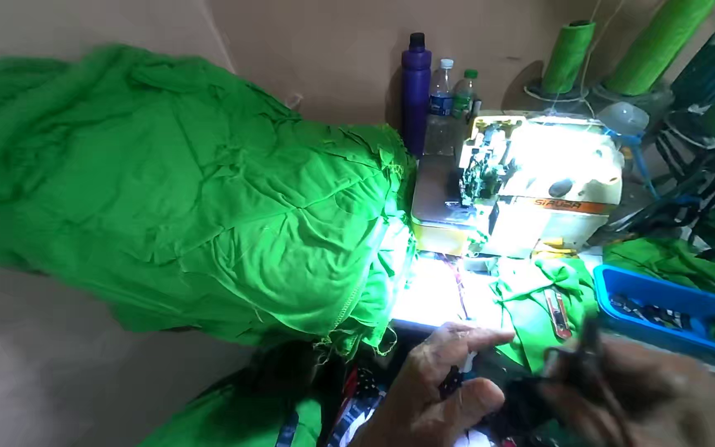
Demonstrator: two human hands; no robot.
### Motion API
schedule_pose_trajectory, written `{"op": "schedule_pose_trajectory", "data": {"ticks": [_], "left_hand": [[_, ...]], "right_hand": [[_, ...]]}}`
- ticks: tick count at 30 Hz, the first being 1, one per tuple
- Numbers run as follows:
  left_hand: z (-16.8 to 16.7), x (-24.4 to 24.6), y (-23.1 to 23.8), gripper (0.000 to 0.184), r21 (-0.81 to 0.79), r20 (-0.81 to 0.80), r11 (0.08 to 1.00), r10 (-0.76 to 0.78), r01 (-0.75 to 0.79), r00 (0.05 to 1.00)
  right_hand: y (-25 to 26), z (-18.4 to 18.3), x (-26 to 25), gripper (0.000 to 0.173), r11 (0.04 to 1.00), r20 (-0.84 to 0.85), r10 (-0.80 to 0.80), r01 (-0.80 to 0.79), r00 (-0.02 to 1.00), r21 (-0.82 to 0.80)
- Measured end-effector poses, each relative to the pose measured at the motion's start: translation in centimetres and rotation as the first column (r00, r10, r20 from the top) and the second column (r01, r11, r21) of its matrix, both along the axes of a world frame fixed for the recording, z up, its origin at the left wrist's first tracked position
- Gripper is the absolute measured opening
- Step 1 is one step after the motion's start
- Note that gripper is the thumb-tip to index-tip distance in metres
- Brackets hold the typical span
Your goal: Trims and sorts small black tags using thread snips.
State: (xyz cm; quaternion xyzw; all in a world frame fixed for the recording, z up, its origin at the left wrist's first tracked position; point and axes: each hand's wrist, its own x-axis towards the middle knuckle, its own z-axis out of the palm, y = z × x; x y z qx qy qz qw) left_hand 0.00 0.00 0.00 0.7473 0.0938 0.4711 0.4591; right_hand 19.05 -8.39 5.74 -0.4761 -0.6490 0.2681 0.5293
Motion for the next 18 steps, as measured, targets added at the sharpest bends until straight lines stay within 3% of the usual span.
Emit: {"op": "schedule_pose_trajectory", "data": {"ticks": [2,4,8,11,14,18], "left_hand": [[1.1,-0.6,-0.3,0.047,-0.012,0.055,0.999,0.042,-0.041,0.998],[1.1,-0.7,-1.1,0.024,-0.139,0.113,0.988,0.084,-0.068,0.990],[-0.1,-0.4,-2.1,0.009,-0.387,0.181,0.922,0.088,-0.012,0.980],[-0.7,0.0,-2.4,0.009,-0.473,0.204,0.881,0.138,-0.026,0.969],[-0.6,0.2,-2.6,0.014,-0.604,0.199,0.795,0.211,-0.050,0.957],[-0.5,0.4,-2.5,0.018,-0.723,0.143,0.681,0.311,-0.115,0.940]], "right_hand": [[1.5,0.0,-1.5,0.010,0.999,-0.069,0.041,-0.041,0.997,0.009],[2.2,-0.3,-2.1,0.013,0.997,-0.127,0.077,-0.078,0.989,-0.005],[2.4,-2.0,-3.2,0.017,0.996,-0.181,0.076,-0.083,0.981,-0.032],[2.5,-3.2,-3.5,0.019,0.991,-0.330,0.040,-0.079,0.943,-0.107],[2.2,-4.2,-3.5,0.019,0.968,-0.544,0.020,-0.152,0.839,-0.199],[1.9,-5.9,-3.6,0.020,0.953,-0.632,-0.001,-0.191,0.775,-0.236]]}}
